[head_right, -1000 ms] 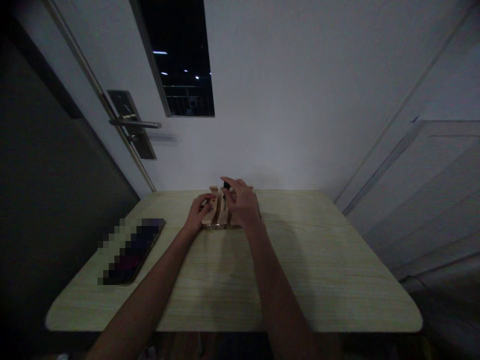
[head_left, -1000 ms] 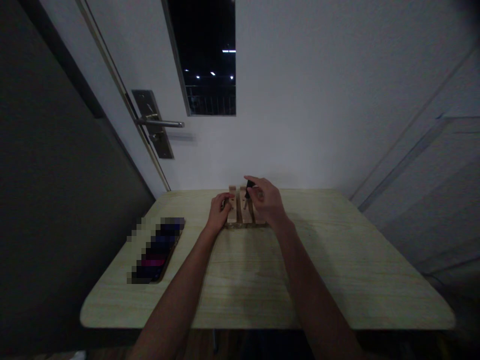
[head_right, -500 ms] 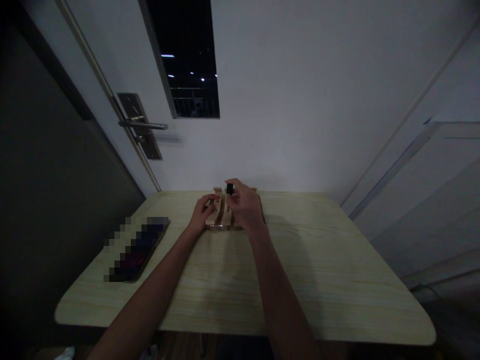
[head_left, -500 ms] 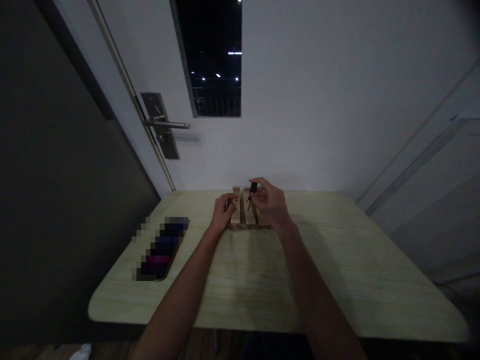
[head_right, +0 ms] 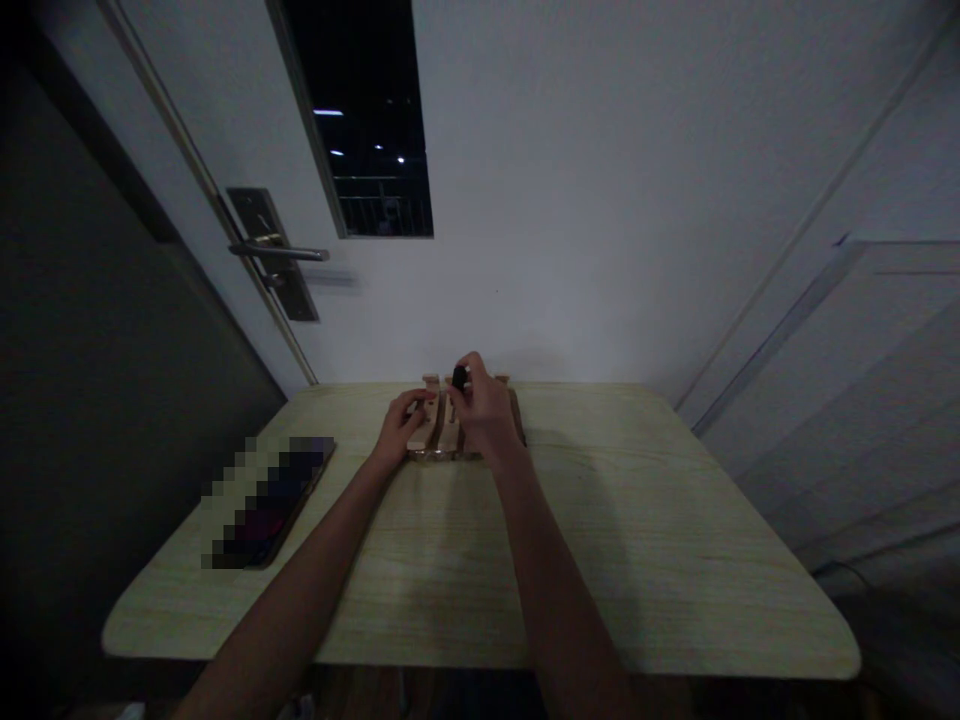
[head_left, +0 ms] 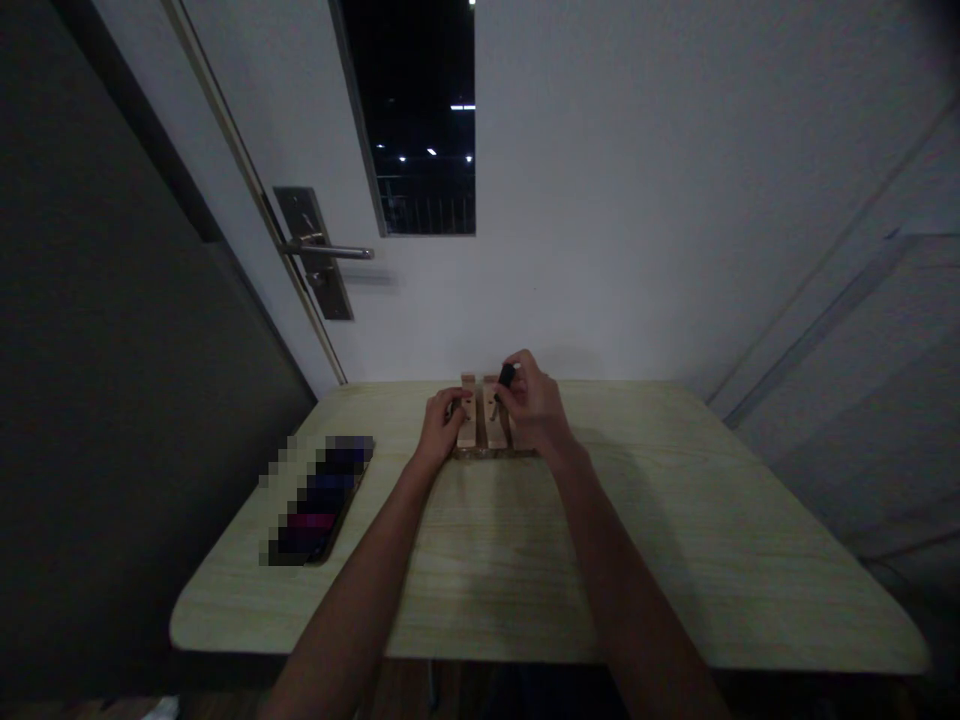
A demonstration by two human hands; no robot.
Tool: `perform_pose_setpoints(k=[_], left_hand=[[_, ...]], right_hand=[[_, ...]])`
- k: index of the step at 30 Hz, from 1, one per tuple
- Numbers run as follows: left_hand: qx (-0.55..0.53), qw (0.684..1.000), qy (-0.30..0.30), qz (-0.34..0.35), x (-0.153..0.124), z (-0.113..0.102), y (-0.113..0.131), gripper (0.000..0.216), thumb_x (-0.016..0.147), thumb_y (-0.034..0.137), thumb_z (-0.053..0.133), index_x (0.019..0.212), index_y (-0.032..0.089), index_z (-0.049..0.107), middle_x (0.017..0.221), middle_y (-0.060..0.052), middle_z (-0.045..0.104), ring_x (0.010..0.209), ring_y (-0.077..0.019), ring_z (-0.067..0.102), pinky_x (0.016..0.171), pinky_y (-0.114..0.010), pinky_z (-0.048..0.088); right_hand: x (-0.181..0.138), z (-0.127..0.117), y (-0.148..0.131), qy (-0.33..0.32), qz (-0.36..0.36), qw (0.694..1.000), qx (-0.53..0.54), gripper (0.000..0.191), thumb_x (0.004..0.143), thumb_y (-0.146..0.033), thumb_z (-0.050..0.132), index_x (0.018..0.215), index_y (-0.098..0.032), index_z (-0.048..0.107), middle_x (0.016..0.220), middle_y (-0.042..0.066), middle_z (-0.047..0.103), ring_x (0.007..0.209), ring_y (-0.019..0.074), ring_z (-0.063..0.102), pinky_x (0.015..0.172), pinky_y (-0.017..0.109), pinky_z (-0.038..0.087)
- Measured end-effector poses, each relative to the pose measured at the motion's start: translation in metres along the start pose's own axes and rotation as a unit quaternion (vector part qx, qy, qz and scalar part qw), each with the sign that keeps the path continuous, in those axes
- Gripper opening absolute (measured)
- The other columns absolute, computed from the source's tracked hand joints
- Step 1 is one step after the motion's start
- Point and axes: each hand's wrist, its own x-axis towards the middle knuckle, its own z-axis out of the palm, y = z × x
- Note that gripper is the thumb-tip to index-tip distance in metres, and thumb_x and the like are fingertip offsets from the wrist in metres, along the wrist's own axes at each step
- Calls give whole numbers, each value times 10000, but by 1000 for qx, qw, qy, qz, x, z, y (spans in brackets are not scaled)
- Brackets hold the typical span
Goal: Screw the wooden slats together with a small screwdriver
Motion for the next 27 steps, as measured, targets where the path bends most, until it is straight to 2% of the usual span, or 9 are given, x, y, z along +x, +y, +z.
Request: perform_pose_setpoints(k=[6, 9, 13, 16, 22, 27], left_hand=[[7, 1000, -4, -6, -1, 0, 1, 259, 790, 201, 464, 1000, 210, 616, 1112, -54, 602, 1058, -218, 515, 893, -382, 444], [0, 1000, -4, -9, -1, -1, 1, 265, 788, 194, 461, 1005, 215, 611, 1116, -54, 597, 1062, -218, 514, 876, -376, 455], [0, 1000, -4, -8, -1, -1, 2, 253, 786, 196, 464, 991, 204, 611, 1105, -62, 603, 1064, -221, 518, 872, -373, 457], [3, 1000, -1, -6, -1, -1, 3, 251, 787, 199, 467, 992, 202, 612, 1105, -61, 604, 1062, -222, 520, 873, -376, 455], [-1, 1000, 4, -10, -1, 0, 3, 238, 790, 210, 479, 986, 208, 614, 1105, -58, 605, 1052, -219, 524, 869, -365, 456], [-9, 1000, -2, -8, -1, 0, 1, 237, 798, 227, 477, 992, 198, 611, 1129, -69, 591, 1060, -223, 515, 867, -367, 458]], right_hand=[[2, -4, -3, -29, -26, 999, -32, 294, 844, -227, 461, 1112, -247, 580, 761, 10, 647, 652, 153, 592, 649, 274, 461], [1, -3, -2, -37, -31, 999, -9, 393, 849, -195, 412, 1221, -240, 530, 900, 38, 667, 751, 166, 613, 725, 298, 477], [1, -1, -2, -56, -54, 997, 21, 397, 883, -230, 367, 1249, -229, 520, 1017, 54, 659, 864, 178, 609, 796, 314, 476], [1, 1, -2, -62, -52, 997, 19, 379, 901, -281, 368, 1239, -232, 533, 993, 49, 670, 836, 180, 614, 767, 315, 490], [1, 4, 0, -38, -22, 999, 26, 357, 889, -267, 411, 1230, -276, 513, 922, 22, 679, 766, 164, 633, 676, 272, 502], [2, 4, -1, -29, -8, 999, 19, 280, 863, -242, 468, 1133, -272, 538, 801, 6, 668, 669, 153, 622, 608, 253, 489]])
